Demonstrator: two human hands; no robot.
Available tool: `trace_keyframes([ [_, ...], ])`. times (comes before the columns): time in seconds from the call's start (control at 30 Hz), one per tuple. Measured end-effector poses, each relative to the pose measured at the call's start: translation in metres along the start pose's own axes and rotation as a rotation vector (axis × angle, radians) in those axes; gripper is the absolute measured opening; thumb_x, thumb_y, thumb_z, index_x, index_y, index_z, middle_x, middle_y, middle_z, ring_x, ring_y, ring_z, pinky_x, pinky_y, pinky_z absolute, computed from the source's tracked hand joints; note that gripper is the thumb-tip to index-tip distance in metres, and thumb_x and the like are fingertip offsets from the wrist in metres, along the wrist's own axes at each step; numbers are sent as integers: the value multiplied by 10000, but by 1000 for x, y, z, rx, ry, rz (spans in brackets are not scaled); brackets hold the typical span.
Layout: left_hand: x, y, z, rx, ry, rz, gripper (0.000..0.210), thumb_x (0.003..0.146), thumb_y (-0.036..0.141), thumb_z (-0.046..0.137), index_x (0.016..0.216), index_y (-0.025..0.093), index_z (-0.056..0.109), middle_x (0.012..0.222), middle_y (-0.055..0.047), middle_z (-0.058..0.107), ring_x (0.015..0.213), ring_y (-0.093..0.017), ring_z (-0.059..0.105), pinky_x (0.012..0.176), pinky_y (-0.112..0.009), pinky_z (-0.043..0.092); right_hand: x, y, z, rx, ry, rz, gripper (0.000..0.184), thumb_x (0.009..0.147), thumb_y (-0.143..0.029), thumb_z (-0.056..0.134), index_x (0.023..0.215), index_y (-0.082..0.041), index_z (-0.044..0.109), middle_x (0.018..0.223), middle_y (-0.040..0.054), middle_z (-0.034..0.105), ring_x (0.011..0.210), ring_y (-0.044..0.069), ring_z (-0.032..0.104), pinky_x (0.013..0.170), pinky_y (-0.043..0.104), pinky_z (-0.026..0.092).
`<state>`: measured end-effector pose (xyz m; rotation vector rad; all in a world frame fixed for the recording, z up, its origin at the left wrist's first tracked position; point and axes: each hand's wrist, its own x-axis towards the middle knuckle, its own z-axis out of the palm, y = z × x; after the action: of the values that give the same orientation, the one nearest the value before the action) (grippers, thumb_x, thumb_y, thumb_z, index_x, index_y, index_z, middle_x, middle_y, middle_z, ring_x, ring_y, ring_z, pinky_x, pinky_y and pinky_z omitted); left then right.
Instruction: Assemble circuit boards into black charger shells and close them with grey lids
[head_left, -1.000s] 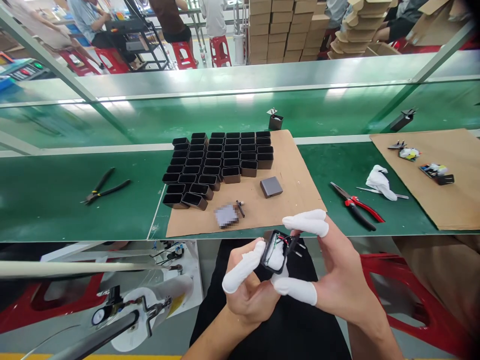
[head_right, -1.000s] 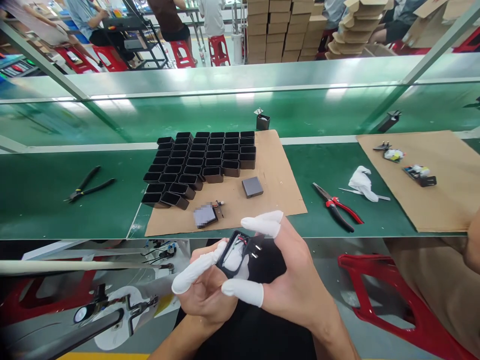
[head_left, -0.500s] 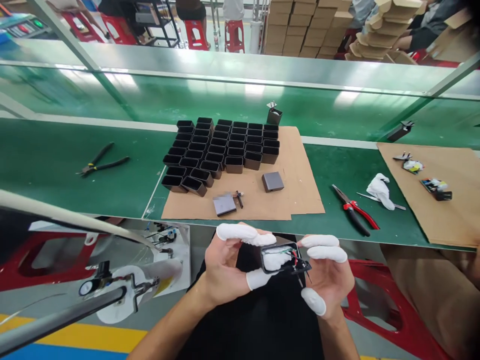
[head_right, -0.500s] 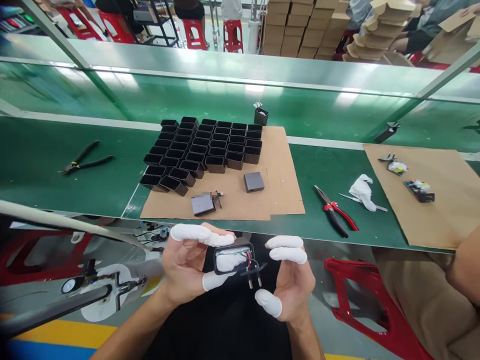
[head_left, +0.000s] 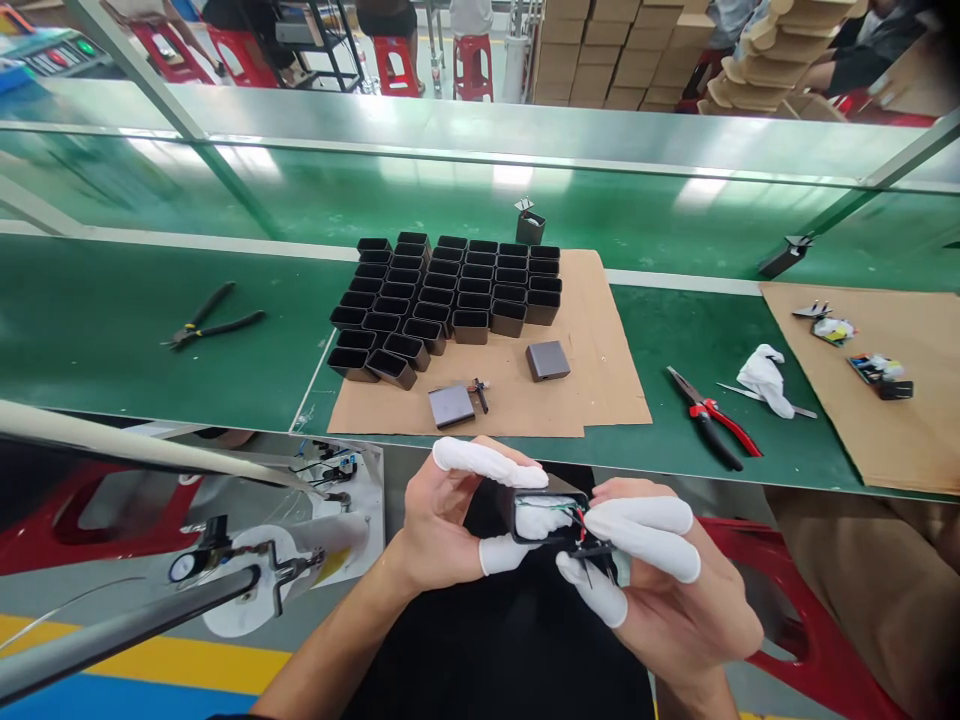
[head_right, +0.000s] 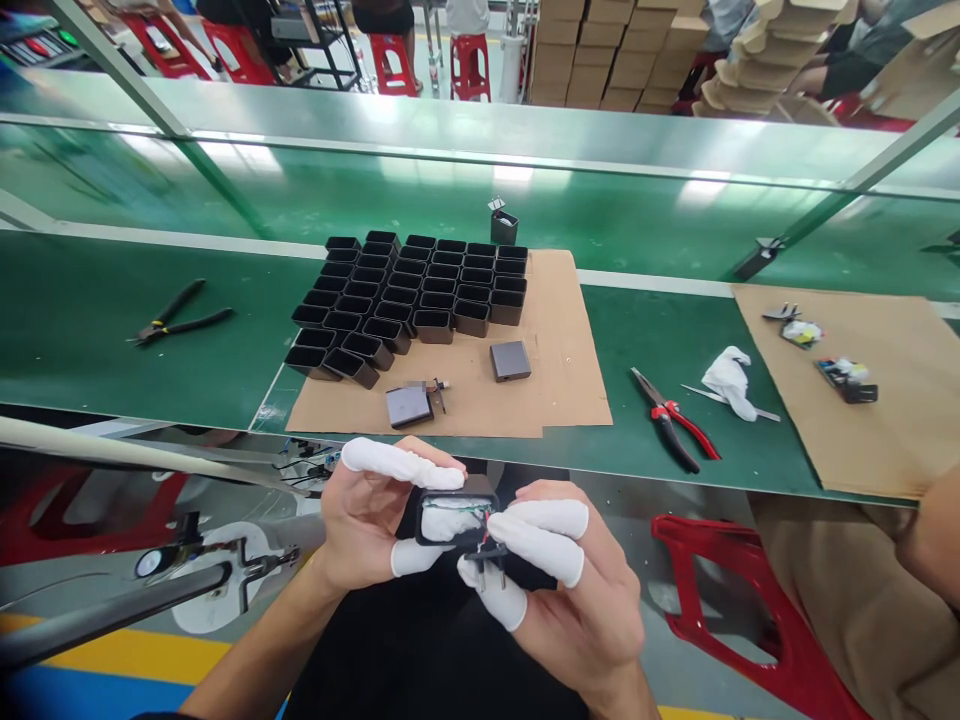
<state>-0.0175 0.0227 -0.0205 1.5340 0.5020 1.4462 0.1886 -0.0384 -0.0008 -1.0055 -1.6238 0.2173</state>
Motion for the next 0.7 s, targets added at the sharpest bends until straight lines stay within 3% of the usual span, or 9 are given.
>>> trace_keyframes([
  [0.13,-1,-3,-3,81,-51,51,592,790,75,936,1312,244,712,1087,-131,842,962,-293,855,772,-400,745,3,-6,-2,20,6,42,471,804,-61,911,1218,-253,796,997,66,813,910,304,816,757,522,740],
  [0.27,0,-3,-7,170,-90,115,594,771,89,967,1297,252,744,1070,-117,845,948,-298,861,769,-408,750,0,-11,-6,65,-17,119,499,790,-132,950,1228,-306,785,1053,93,844,912,360,843,690,535,735],
  [0.33,0,-3,-8,189,-91,139,533,770,96,976,1240,243,774,1080,-116,841,955,-295,863,777,-400,755,-3,-14,-4,47,53,113,442,826,-150,915,1226,-296,798,1060,106,834,912,368,840,667,539,730],
  [0.4,-2,-3,-7,212,-66,170,459,790,105,969,1190,241,791,1100,-109,836,966,-287,866,801,-401,764,-7,-18,3,10,139,90,448,839,-161,894,1266,-262,802,1089,117,817,951,364,830,701,549,736],
  [0.53,-12,-6,1,240,29,229,421,794,121,990,1156,227,804,1137,-104,833,992,-282,867,811,-389,772,-11,-30,26,-56,239,205,752,755,-242,981,1454,-211,707,1180,132,788,1011,367,794,804,567,724],
  [0.6,-17,-9,7,248,84,229,421,781,155,1015,1148,220,818,1135,-102,836,989,-280,864,797,-376,769,-12,-38,36,-111,305,283,741,769,-236,973,1455,-219,695,1158,125,789,972,360,788,765,525,706],
  [0.7,-21,-15,12,243,141,247,433,777,214,1032,1163,205,834,1091,-96,838,972,-276,859,791,-367,761,-21,-49,42,-249,285,357,691,789,-185,950,1423,-226,679,1155,98,780,938,318,775,721,442,675],
])
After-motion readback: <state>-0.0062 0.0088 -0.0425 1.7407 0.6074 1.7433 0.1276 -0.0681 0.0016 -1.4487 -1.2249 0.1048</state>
